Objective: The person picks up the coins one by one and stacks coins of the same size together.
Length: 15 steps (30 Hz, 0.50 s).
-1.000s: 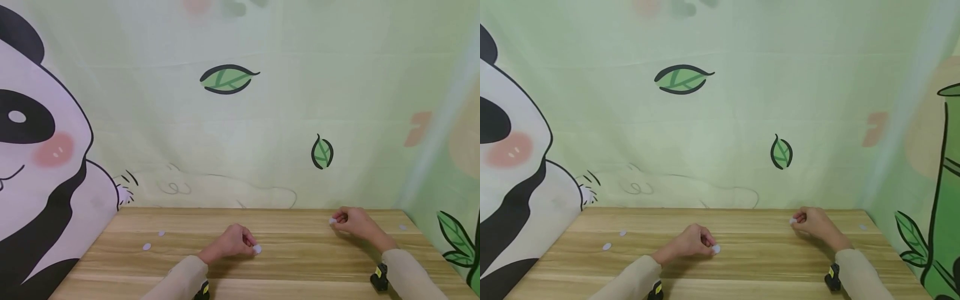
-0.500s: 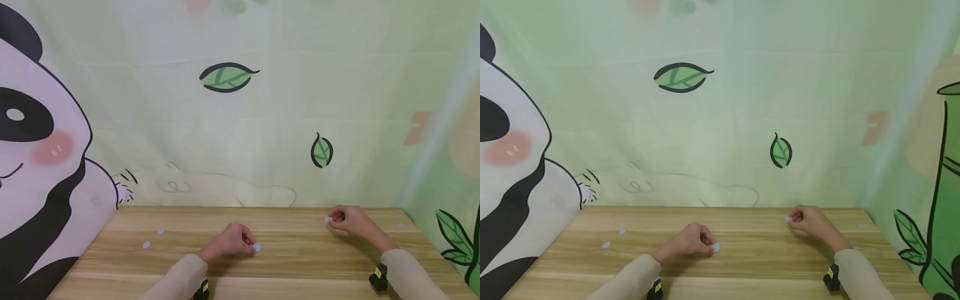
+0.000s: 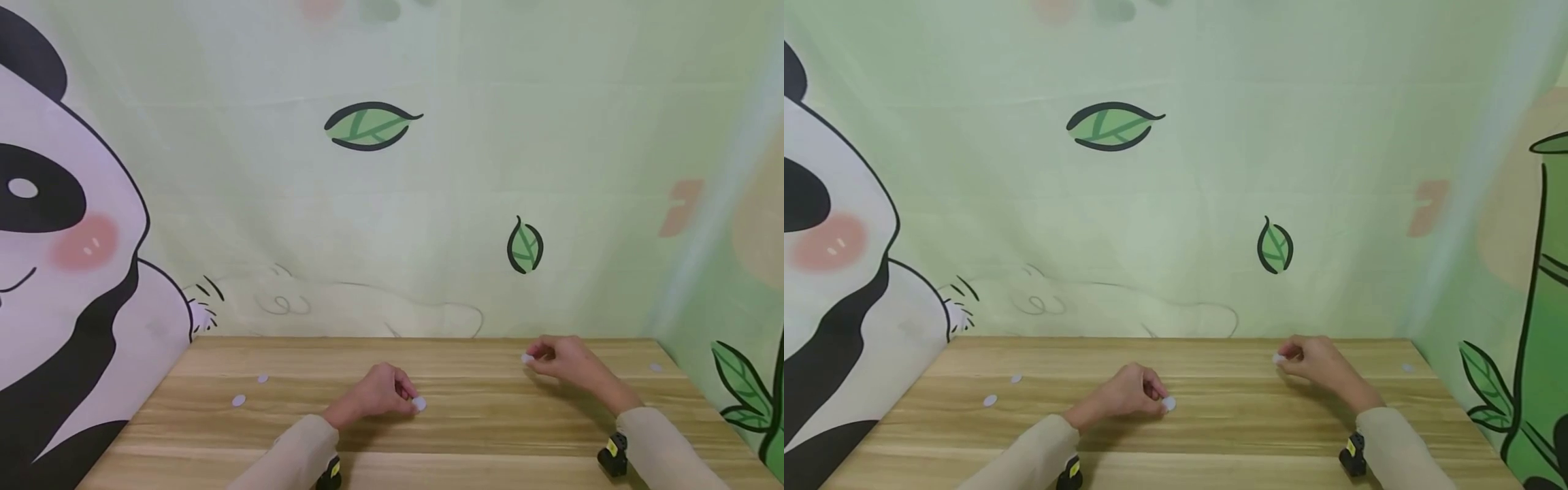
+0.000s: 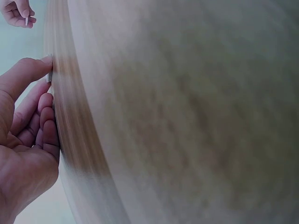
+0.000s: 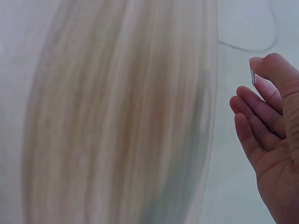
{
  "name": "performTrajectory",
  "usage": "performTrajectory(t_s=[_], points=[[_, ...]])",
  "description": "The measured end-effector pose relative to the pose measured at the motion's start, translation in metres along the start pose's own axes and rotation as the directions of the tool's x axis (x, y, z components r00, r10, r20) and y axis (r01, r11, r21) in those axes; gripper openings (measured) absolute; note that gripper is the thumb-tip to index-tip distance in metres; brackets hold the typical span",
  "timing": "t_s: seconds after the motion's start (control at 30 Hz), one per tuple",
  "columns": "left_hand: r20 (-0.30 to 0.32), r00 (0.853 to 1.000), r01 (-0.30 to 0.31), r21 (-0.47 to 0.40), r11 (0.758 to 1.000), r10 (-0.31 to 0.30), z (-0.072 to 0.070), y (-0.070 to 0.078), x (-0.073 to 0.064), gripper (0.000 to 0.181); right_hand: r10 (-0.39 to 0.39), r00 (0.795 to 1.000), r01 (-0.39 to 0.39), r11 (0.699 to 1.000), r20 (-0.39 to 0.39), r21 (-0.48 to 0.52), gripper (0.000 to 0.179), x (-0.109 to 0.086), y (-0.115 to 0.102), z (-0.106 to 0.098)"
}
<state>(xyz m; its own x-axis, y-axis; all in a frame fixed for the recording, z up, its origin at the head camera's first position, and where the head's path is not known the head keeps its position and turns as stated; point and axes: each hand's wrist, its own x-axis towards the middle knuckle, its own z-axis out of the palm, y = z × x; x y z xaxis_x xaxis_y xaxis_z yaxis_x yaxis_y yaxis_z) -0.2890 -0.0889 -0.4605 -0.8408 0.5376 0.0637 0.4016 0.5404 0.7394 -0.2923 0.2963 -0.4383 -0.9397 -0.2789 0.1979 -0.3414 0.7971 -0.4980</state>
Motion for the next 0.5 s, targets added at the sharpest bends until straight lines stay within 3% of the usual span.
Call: performTrajectory(t_s=[0.27, 0.5], points=[[0.003, 1.0, -0.009, -0.014, 1.0, 0.009, 0.001, -0.002, 0.002, 0.015, 0.006, 1.0, -0.006, 1.0, 0.015, 0.019, 0.02, 0.001, -0.007, 0.0], [0.002, 1.0, -0.012, -0.007, 1.0, 0.012, 0.0, -0.001, 0.001, 0.015, -0.046, 0.999, 0.046, 0.999, -0.006, 0.004, 0.017, 0.002, -0.011, 0.005]])
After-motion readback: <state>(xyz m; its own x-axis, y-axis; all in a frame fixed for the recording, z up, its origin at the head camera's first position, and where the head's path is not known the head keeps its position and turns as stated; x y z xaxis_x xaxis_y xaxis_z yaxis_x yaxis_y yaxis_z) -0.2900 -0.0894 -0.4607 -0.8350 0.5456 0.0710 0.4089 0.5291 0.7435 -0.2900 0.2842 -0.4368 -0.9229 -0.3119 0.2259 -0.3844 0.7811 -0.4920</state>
